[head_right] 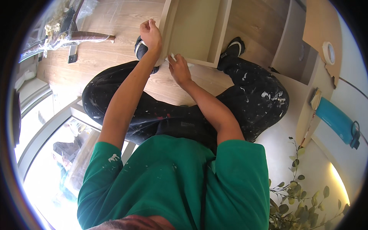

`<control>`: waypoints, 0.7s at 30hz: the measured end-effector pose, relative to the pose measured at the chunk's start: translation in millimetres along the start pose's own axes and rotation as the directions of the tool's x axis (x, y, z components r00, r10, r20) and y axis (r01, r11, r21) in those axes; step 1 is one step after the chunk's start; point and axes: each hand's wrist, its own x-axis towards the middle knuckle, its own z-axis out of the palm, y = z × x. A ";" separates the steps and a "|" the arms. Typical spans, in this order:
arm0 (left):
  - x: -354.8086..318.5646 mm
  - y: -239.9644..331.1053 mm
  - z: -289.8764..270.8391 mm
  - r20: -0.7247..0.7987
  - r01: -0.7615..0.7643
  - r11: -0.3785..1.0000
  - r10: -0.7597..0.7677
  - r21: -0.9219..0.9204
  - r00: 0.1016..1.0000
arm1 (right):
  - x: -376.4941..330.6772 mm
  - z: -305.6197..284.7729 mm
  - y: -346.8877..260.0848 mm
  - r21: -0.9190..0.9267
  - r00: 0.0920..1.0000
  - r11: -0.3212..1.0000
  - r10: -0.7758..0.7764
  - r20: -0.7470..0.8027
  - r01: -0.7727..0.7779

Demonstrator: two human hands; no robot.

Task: The person paints the edges of a wooden drawer using a brush and a small container of light-colored paint, then removes pieces of masking tape from the corners and wipes the surface with a cloth.

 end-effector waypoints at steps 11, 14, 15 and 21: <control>-0.2 -0.1 -0.3 0.004 0.004 1.000 -0.004 -0.020 1.000 | -0.7 1.5 -3.4 -0.083 0.996 0.995 -0.052 0.071 0.058; -1.4 1.0 -0.4 0.003 0.007 1.000 -0.007 -0.022 1.000 | -1.3 0.2 -4.0 -0.098 0.995 0.993 -0.057 0.082 0.065; -1.8 1.5 -0.5 0.005 0.007 1.000 -0.007 -0.025 1.000 | -0.6 0.2 -4.2 -0.094 0.993 0.993 -0.069 0.092 0.077; -3.9 2.1 -0.3 -0.002 -0.014 1.000 0.014 -0.007 1.000 | -1.1 10.2 -5.7 -0.060 0.981 0.986 -0.148 0.127 0.157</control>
